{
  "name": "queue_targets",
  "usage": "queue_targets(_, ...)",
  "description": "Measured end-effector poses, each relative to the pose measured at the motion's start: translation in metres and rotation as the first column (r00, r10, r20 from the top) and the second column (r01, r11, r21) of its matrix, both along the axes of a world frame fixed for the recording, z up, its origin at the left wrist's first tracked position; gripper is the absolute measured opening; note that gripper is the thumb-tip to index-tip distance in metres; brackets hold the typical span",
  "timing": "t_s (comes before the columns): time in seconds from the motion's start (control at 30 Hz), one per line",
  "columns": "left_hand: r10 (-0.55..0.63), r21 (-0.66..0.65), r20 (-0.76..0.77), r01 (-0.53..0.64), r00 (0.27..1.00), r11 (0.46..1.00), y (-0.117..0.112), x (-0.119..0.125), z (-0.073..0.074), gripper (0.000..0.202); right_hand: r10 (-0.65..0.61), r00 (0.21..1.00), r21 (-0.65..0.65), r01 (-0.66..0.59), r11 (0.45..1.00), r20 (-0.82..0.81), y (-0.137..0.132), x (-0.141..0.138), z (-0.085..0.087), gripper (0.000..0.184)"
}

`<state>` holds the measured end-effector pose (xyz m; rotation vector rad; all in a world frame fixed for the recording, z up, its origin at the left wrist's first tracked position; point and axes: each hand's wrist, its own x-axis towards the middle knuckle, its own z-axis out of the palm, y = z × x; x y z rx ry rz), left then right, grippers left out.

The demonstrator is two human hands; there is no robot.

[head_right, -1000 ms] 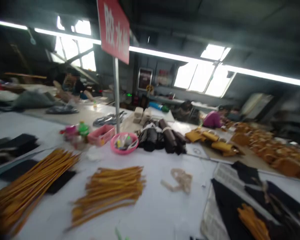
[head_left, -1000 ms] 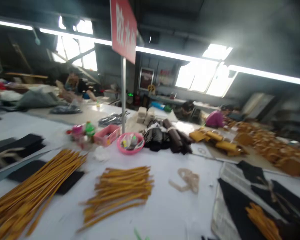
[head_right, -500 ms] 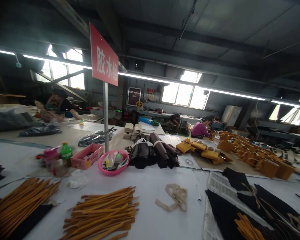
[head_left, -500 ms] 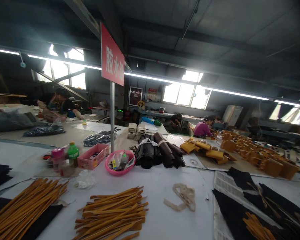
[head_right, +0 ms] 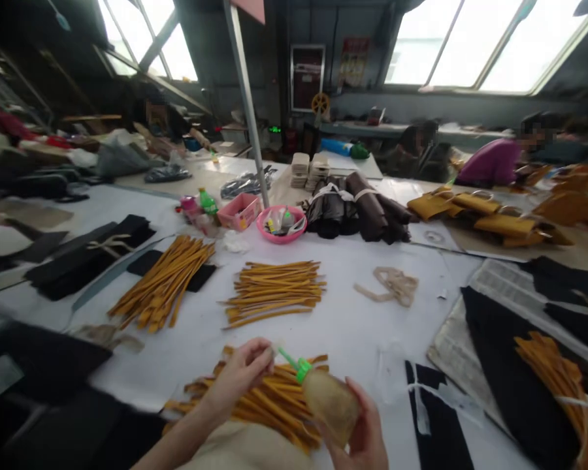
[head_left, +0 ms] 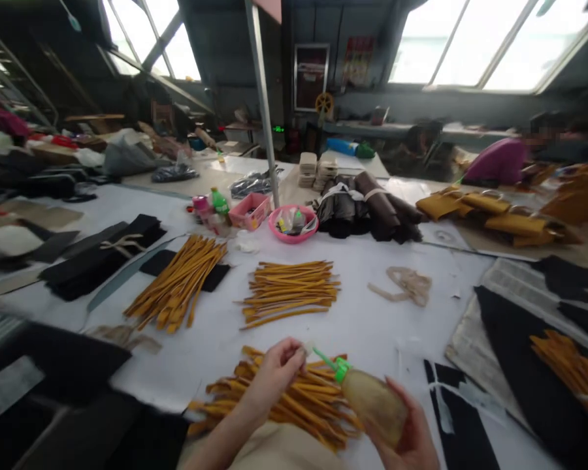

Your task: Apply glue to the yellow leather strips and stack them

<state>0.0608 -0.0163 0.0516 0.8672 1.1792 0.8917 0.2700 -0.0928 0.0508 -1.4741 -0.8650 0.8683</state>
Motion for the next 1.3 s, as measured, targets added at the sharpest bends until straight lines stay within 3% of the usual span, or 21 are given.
queue_targets(0.17,0.003,-0.029,0.053,-0.002,0.999,1.000,-0.003,-0.004,0.012,0.038,0.060,0.995,0.061,-0.065,0.996,0.083,-0.010,0.010,-0.020,0.062)
queue_targets(0.37,0.004,-0.033,0.094,-0.001,0.996,0.999,-0.007,-0.006,0.015,0.038,0.167,0.958,0.049,-0.183,0.982,0.232,-0.010,0.017,-0.028,0.061)
queue_targets(0.53,0.023,-0.042,0.108,-0.019,0.994,0.999,-0.007,-0.007,0.011,0.039,0.093,0.946,0.095,-0.128,0.987,0.312,-0.010,0.017,-0.032,0.062)
queue_targets(0.7,0.020,-0.045,0.125,-0.014,0.992,0.999,-0.007,-0.007,0.005,0.039,0.145,0.940,0.097,-0.183,0.978,0.308,-0.010,0.015,-0.032,0.057)
queue_targets(0.87,0.031,-0.058,0.160,-0.022,0.987,0.998,-0.007,-0.008,0.003,0.038,0.027,0.964,0.124,-0.062,0.990,0.264,-0.010,0.014,-0.035,0.062)
queue_targets(1.03,0.028,-0.064,0.160,-0.018,0.987,0.998,-0.006,-0.007,0.004,0.038,0.104,0.968,0.060,-0.121,0.991,0.230,-0.008,0.011,-0.035,0.062)
queue_targets(1.2,0.050,-0.073,0.161,-0.039,0.986,0.997,-0.006,-0.007,0.005,0.039,0.000,0.985,0.100,-0.018,0.995,0.175,-0.004,0.003,-0.031,0.065)
queue_targets(1.3,0.031,-0.069,0.160,-0.021,0.987,0.997,-0.006,-0.006,0.004,0.040,0.051,0.985,0.063,-0.063,0.996,0.165,-0.002,-0.001,-0.030,0.063)
